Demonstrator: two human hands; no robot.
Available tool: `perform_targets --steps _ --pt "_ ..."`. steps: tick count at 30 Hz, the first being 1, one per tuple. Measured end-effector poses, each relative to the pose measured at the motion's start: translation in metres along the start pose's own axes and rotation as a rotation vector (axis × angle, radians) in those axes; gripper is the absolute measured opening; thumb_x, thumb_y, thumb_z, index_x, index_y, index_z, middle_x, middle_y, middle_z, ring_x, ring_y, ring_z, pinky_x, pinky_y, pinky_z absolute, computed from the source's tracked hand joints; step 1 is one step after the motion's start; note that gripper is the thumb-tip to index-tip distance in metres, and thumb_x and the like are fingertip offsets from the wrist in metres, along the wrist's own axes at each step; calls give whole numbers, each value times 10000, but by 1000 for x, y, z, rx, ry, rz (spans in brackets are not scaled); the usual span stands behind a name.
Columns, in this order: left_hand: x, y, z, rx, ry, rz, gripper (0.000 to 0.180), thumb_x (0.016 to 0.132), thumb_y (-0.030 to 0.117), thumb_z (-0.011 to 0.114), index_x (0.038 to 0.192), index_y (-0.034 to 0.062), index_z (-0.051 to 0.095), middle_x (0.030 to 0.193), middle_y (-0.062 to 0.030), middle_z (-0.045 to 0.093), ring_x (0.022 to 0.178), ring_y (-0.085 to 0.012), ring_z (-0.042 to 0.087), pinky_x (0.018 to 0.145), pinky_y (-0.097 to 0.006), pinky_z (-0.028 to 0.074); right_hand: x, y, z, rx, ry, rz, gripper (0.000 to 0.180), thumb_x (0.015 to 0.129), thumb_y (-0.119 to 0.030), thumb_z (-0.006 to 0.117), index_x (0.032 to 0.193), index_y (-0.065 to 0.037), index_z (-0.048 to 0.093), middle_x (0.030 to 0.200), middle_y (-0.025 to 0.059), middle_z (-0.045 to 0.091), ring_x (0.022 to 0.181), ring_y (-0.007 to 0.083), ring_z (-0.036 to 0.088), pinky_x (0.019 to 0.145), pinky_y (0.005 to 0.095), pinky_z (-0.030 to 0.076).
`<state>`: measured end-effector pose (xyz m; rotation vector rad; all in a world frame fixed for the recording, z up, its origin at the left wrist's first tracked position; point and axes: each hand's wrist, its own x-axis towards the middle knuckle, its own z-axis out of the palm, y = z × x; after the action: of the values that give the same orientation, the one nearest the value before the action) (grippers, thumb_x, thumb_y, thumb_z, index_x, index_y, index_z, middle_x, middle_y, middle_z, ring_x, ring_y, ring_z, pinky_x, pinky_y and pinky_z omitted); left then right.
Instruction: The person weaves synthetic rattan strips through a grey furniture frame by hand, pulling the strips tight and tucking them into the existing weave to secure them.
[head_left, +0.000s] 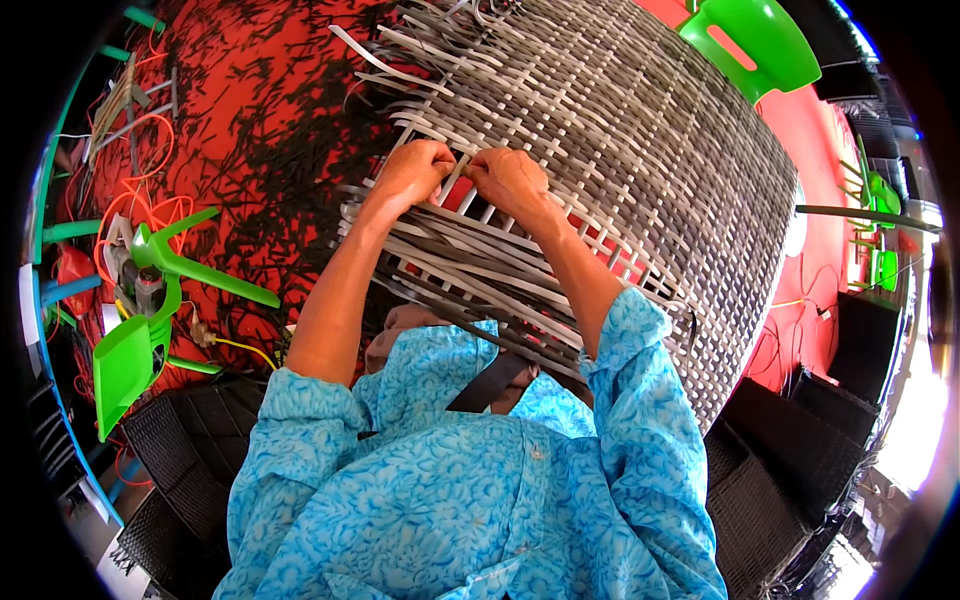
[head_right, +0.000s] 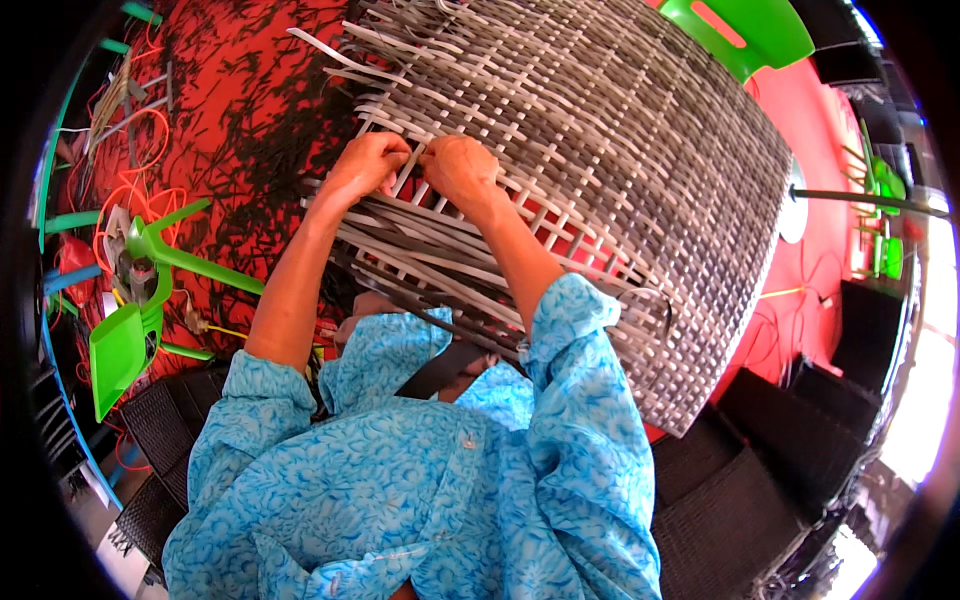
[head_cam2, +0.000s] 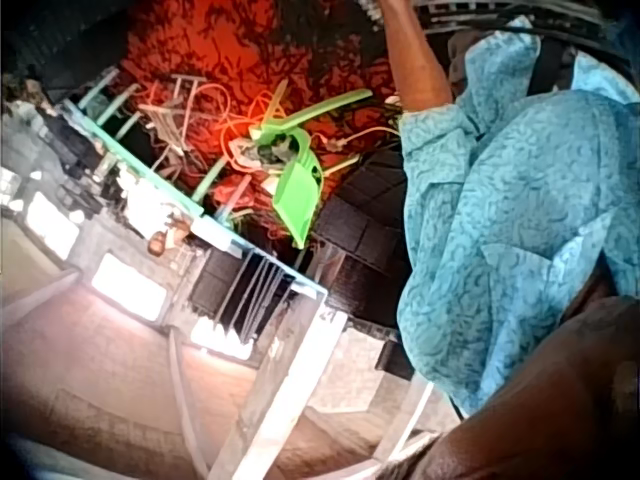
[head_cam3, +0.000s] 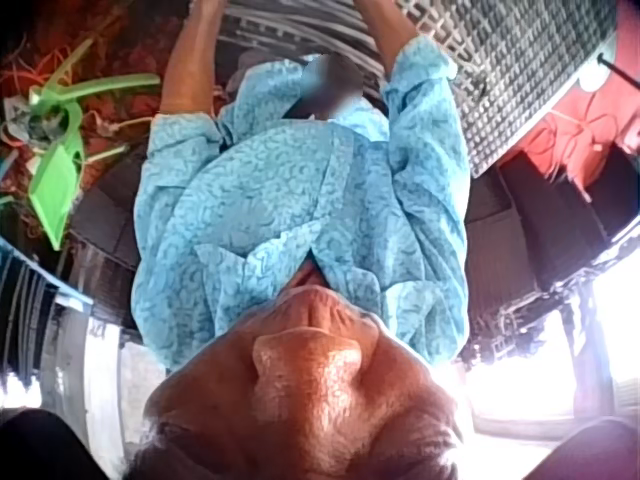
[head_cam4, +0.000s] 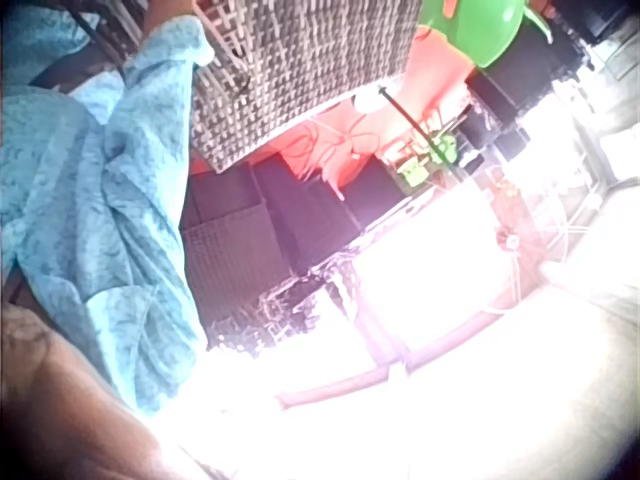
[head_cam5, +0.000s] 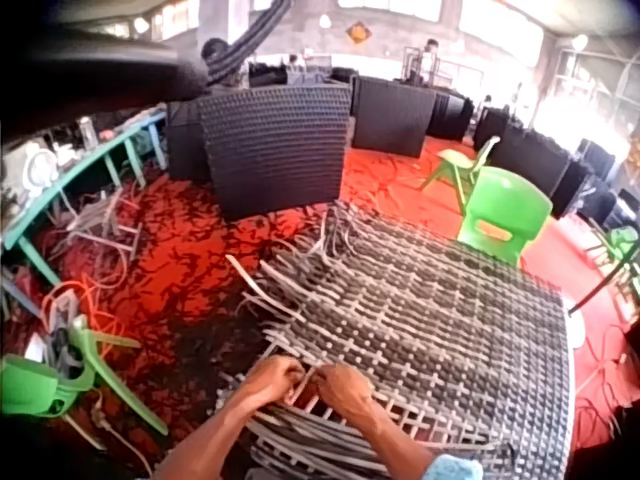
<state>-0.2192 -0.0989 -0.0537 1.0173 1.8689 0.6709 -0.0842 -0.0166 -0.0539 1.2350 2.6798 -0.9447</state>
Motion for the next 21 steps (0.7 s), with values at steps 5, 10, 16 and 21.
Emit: perform_targets --steps 5,10,16,21 --pt "-21 -3 1 -362 150 -75 161 848 146 573 872 -2 628 643 -48 587 472 -137 600 416 -240 450 -8 -1 2 232 187 -30 236 834 -282 578 990 -120 651 784 137 659 737 276 639 664 350 489" --pt "-27 -11 -12 -390 358 7 146 881 179 560 870 44 615 686 -9 560 486 -82 556 419 -215 408 2 -7 13 390 57 -161 227 869 -254 572 967 -67 654 683 81 614 555 160 533 578 325 452" --pt "-30 -18 -19 -106 313 18 252 889 212 532 1044 38 626 729 -48 612 512 -117 605 484 -242 444 6 -8 8 544 -102 7 254 837 -302 595 849 -60 672 641 57 591 587 170 547 558 309 442" --pt "-20 -17 -23 149 259 -27 249 892 166 467 1047 52 625 781 -111 637 516 -195 625 600 -324 478 14 -13 12 427 -126 104 261 788 -336 585 796 -92 678 690 94 649 686 254 627 640 356 482"
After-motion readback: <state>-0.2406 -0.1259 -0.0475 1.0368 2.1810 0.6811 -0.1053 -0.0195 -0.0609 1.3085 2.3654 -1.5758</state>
